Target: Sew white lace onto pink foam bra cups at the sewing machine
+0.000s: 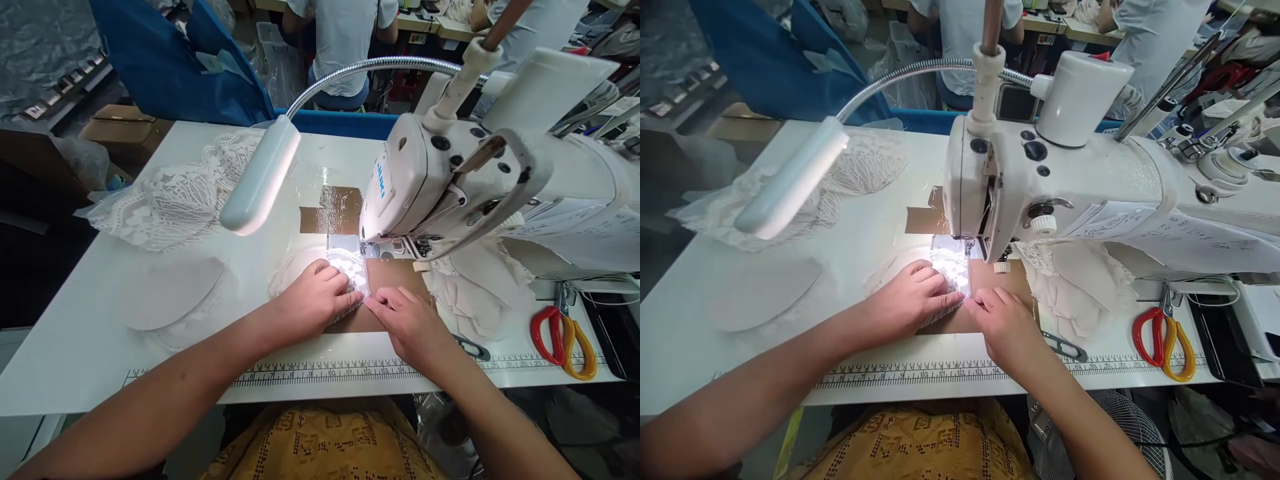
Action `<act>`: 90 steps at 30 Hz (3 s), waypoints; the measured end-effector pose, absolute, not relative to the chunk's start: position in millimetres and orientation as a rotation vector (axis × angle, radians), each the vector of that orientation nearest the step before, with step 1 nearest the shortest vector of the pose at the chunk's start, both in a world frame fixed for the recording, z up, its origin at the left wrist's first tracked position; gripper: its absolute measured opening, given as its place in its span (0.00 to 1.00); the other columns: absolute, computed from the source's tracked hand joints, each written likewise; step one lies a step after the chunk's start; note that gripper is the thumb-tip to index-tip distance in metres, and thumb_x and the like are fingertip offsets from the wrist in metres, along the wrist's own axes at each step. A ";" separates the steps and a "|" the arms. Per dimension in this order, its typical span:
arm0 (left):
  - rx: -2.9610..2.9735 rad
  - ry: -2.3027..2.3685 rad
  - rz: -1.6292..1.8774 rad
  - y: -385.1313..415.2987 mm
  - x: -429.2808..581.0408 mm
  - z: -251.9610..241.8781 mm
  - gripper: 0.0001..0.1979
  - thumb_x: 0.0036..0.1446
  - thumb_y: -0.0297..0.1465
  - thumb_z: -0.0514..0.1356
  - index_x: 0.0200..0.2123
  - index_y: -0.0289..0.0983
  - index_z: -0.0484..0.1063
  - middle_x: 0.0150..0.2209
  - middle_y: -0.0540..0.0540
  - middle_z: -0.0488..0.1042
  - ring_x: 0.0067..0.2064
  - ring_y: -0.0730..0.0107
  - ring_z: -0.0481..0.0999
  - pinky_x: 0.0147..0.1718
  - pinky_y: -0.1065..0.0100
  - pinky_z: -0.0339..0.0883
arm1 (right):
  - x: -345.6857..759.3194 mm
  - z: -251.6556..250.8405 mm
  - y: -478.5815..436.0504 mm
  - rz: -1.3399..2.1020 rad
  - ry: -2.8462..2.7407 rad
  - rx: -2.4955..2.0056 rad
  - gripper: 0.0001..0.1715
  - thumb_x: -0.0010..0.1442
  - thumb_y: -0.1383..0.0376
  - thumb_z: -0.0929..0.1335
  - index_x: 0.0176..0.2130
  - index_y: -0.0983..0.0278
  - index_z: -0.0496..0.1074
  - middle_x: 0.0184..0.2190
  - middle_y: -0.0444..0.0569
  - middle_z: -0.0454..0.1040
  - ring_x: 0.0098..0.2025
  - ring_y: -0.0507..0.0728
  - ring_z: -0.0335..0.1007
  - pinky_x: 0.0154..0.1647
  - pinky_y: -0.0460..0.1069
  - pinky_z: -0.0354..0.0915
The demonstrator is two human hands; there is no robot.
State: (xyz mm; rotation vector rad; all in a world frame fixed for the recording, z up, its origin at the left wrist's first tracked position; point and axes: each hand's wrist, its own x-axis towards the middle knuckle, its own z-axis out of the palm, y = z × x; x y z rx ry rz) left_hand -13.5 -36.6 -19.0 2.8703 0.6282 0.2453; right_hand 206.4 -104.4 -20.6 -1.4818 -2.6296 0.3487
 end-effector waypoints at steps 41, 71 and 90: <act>2.929 0.695 0.252 -15.2 -6.8 -24.7 0.23 0.55 0.24 0.53 0.55 0.29 0.69 0.57 0.38 0.69 0.43 0.55 0.70 0.38 0.57 0.67 | 199.9 -19.3 -87.9 0.223 -2.597 -1.523 0.18 0.52 0.79 0.60 0.36 0.65 0.73 0.28 0.47 0.66 0.30 0.55 0.53 0.31 0.49 0.49; 2.911 0.581 0.357 31.9 -7.7 -29.4 0.19 0.62 0.22 0.51 0.53 0.37 0.71 0.54 0.40 0.72 0.54 0.56 0.68 0.48 0.56 0.67 | 189.5 -27.1 -57.5 0.084 -2.452 -1.785 0.31 0.55 0.78 0.60 0.56 0.63 0.70 0.44 0.54 0.73 0.38 0.57 0.68 0.34 0.48 0.63; 3.018 0.745 0.241 23.8 -11.0 -23.4 0.20 0.60 0.24 0.53 0.55 0.34 0.69 0.54 0.38 0.70 0.47 0.55 0.68 0.42 0.59 0.66 | 198.0 -38.2 -60.9 0.166 -2.277 -1.638 0.25 0.62 0.74 0.58 0.54 0.60 0.71 0.44 0.50 0.75 0.40 0.55 0.69 0.35 0.47 0.62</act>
